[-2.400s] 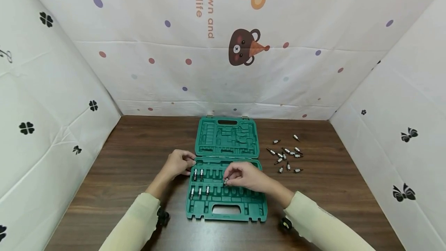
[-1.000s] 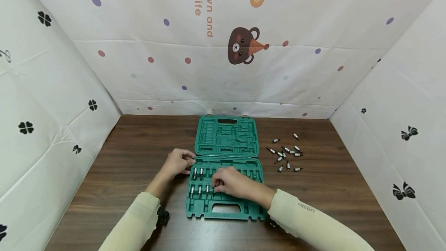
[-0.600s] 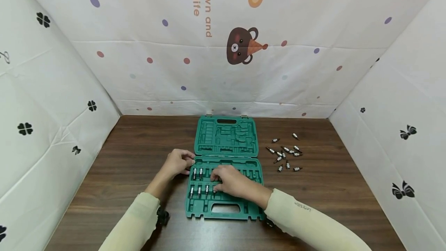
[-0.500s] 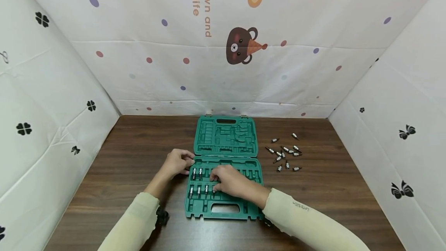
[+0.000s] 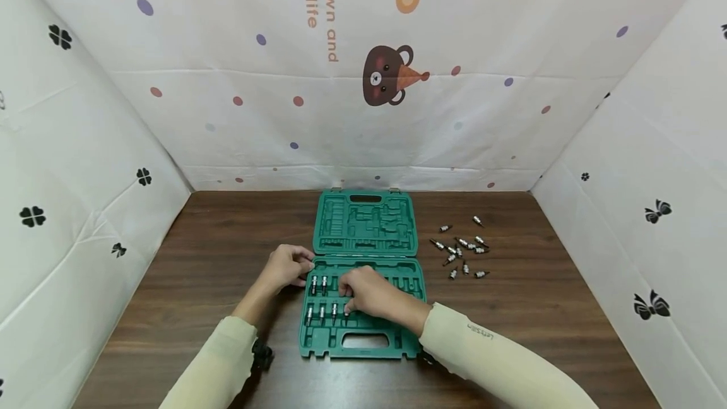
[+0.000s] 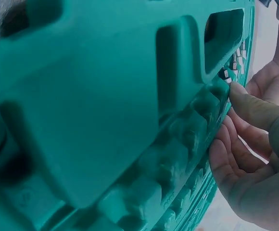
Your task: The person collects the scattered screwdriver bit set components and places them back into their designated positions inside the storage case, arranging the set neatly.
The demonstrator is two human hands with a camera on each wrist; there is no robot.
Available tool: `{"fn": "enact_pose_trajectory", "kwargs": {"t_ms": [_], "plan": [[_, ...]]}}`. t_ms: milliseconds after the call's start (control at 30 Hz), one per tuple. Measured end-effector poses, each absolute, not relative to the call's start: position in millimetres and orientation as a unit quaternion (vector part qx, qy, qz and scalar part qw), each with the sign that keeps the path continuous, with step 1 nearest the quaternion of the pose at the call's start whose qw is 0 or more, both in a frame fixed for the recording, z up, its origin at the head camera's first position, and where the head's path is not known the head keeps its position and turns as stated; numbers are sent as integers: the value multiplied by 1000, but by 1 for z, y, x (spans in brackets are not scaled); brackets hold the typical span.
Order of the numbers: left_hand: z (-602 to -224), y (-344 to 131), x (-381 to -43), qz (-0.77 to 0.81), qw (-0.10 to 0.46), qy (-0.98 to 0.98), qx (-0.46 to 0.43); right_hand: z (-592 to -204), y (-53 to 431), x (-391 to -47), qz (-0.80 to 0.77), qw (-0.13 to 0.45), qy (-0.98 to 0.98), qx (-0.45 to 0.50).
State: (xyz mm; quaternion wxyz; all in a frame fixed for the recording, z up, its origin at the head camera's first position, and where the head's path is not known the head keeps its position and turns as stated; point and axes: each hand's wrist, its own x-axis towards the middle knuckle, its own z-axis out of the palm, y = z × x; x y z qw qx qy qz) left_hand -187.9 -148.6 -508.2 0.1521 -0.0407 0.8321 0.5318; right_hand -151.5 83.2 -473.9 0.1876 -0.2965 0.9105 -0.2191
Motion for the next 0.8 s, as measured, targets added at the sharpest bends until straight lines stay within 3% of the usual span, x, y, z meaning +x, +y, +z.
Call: {"fn": "enact_pose_trajectory", "kwargs": {"t_ms": [800], "plan": [[-508,-148,-188,530,155,832,-41,-473,90,-155,-225,191,894,-337]]}}
